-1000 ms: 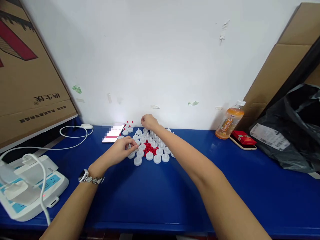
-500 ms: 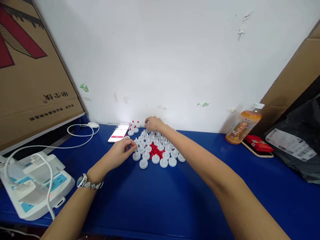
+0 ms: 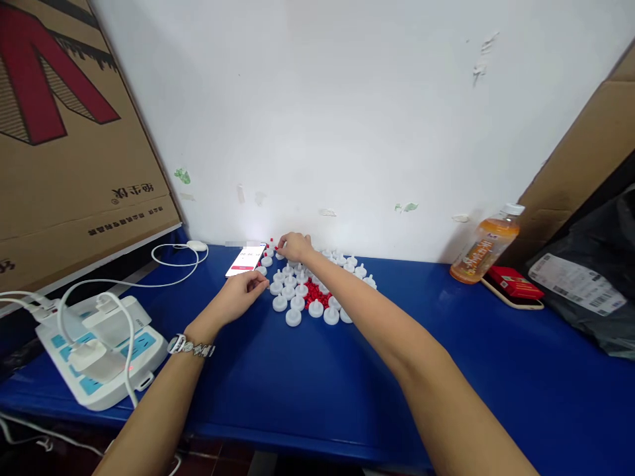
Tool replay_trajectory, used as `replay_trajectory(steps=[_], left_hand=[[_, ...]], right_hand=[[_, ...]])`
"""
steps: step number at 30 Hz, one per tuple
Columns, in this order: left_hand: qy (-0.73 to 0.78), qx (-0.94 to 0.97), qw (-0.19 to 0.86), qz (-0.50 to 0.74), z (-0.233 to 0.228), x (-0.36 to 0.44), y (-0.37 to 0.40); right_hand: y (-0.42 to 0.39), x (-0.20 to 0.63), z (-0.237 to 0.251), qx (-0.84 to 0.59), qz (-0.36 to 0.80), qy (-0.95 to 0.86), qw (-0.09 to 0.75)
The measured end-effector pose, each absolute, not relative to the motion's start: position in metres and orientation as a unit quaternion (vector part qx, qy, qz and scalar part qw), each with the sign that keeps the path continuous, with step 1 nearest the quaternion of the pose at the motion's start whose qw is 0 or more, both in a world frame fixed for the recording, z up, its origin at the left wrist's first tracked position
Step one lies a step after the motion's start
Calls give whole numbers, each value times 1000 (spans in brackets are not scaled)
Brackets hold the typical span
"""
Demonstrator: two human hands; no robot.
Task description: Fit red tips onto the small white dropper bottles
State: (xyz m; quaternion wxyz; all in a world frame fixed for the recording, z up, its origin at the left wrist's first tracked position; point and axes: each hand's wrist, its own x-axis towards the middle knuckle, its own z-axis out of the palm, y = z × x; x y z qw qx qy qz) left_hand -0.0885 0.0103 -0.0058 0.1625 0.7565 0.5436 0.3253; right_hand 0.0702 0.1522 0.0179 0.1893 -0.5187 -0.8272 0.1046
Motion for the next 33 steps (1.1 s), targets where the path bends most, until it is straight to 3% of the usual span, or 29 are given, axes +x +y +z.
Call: replay_trajectory(steps=[2,8,12,22,33], left_hand=[[543,755,163,328,-5,-87,9],[507,756,138,390,1,-69,2],[469,785,98,392,14,-42,-5],[362,901,-6,238,28,-1,5],[440,804,78,393,12,25,8]], right_hand=[[143,79,21,-511,102,-823,226],[81,123,26,-401,175,-780,447],[25,154,20,-414,283,-748,434],[-4,179,0,-403,293,-715,490],[-16,171,12,-430,64,-769,468]])
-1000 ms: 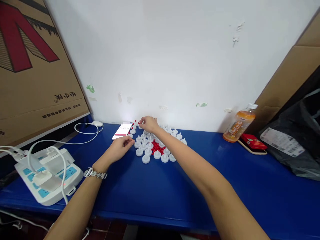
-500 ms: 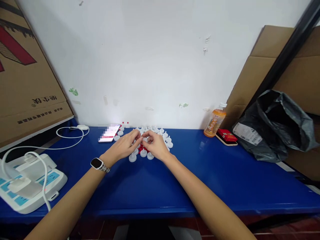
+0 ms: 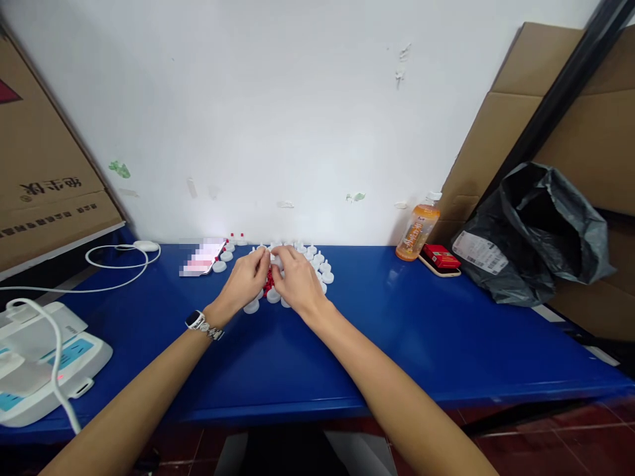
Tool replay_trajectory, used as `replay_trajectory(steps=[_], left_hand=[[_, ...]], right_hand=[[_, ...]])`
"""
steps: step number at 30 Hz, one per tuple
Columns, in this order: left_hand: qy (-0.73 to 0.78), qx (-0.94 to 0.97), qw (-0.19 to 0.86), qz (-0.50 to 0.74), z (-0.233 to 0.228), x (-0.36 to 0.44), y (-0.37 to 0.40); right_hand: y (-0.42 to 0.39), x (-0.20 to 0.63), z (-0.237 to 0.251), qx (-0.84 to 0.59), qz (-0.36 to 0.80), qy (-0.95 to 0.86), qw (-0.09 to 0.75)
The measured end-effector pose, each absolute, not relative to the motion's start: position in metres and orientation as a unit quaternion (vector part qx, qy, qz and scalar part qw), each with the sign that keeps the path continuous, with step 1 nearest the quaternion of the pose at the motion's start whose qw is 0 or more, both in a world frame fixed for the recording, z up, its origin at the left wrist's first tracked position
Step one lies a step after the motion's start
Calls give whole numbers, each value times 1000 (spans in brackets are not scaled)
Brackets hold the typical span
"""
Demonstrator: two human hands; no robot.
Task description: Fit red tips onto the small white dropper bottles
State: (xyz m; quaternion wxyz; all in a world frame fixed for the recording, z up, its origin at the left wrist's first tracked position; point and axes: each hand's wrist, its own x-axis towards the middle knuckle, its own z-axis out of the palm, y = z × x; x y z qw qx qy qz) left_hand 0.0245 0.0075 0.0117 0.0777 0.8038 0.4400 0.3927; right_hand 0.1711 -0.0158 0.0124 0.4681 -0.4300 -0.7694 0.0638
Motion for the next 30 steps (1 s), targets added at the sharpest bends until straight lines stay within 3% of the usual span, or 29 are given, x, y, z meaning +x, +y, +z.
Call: replay_trajectory(steps=[5,14,22,30], left_hand=[[486,775,116,388,12,27,3],[355,885,-4,300,13,4,-2],[387,761,202,479,7,28,-3],[361,661,387,532,-5,34,9]], right_hand=[[-17,169,11,-435,32,-760,481],[-12,186,6,-384,248,-738,496],[-27,173,18,-414,63,-756,502],[-27,166,15,-435,-61,-766,469]])
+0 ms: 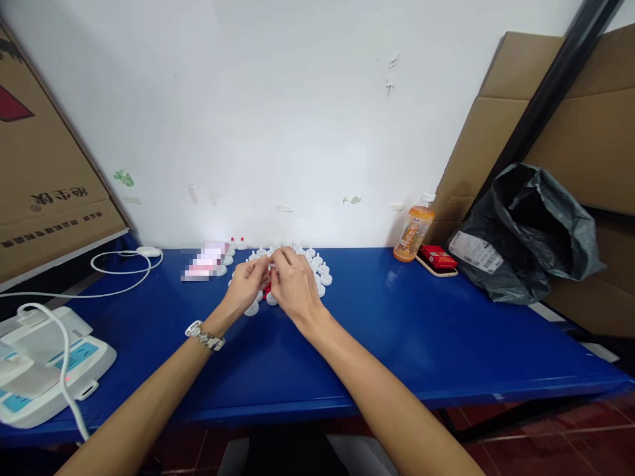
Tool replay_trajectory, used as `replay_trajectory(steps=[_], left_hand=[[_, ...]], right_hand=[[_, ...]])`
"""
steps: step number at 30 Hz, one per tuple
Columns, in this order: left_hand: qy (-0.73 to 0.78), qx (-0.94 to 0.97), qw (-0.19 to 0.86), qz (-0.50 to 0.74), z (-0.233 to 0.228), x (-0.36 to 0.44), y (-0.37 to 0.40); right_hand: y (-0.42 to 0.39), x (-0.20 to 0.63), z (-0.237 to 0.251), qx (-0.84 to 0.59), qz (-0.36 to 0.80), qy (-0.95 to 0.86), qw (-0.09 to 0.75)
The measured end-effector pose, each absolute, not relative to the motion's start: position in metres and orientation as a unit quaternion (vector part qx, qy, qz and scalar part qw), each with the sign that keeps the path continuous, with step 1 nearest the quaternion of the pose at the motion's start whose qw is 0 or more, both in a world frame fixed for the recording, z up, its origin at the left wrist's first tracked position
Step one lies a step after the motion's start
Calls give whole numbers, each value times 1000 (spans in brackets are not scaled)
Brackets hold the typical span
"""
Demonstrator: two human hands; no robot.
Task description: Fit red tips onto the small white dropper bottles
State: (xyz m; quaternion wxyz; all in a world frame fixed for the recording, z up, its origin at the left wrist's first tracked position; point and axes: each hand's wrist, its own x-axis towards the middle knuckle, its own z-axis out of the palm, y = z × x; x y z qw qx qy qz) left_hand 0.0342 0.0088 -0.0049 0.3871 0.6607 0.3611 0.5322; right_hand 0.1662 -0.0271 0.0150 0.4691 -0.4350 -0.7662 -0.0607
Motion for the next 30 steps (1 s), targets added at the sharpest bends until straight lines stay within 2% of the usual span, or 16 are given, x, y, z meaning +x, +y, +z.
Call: replay_trajectory(steps=[6,11,13,17,20,30], left_hand=[[366,577,513,520,-2,37,6],[372,570,541,494,1,36,2],[396,632,465,477,3,30,0],[396,793,206,415,10,15,-8],[348,854,105,372,14,11,-11],[378,846,81,367,12,15,-10]], right_hand=[[-26,161,11,-450,-108,-767,445],[-25,160,8,-445,-73,-759,469],[-24,163,8,-435,-19,-752,496],[-23,172,6,-433,73,-723,533],[-25,174,6,-433,102,-716,538],[-28,172,9,-411,95,-733,534]])
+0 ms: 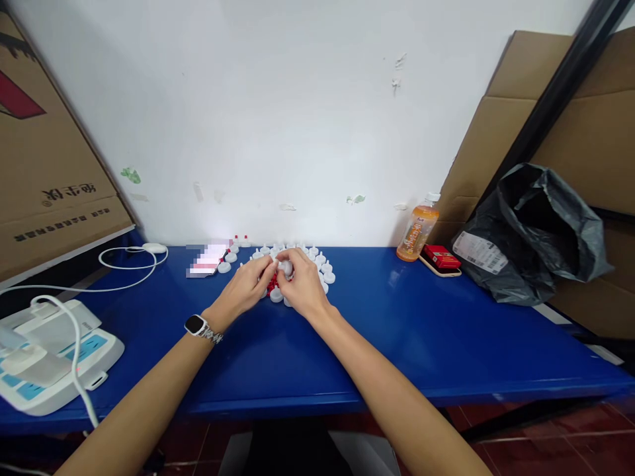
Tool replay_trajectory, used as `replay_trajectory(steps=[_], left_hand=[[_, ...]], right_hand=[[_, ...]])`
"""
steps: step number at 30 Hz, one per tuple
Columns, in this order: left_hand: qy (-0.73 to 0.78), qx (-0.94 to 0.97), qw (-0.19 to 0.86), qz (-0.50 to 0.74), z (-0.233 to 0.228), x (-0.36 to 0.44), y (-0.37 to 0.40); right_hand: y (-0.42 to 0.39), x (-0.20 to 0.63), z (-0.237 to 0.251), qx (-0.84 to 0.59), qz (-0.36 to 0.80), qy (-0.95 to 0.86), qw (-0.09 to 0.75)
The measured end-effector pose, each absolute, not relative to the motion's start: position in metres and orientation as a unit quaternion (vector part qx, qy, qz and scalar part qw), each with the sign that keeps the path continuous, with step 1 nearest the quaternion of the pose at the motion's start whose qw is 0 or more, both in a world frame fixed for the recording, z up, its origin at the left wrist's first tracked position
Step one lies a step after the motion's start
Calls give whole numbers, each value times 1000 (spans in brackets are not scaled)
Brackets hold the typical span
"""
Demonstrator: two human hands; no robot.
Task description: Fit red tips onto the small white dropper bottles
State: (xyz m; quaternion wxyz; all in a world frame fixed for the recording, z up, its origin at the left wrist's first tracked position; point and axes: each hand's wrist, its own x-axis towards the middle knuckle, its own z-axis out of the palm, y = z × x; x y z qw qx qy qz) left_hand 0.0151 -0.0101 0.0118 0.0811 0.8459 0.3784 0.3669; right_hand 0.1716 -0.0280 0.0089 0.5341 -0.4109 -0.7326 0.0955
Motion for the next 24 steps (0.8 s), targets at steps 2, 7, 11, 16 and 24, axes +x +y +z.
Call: replay_trajectory(steps=[2,7,11,16,24], left_hand=[[364,854,50,368,14,14,-13],[355,840,71,403,15,16,-14],[407,762,158,479,12,29,-14],[415,670,251,562,13,27,-2],[415,826,63,377,8,1,9]], right_hand=[[-28,172,8,-415,106,-726,538],[-32,168,11,-397,105,-732,544],[-36,164,16,-397,59,-742,537],[-32,173,18,-445,-12,-734,513],[-23,194,15,-498,158,-646,556]])
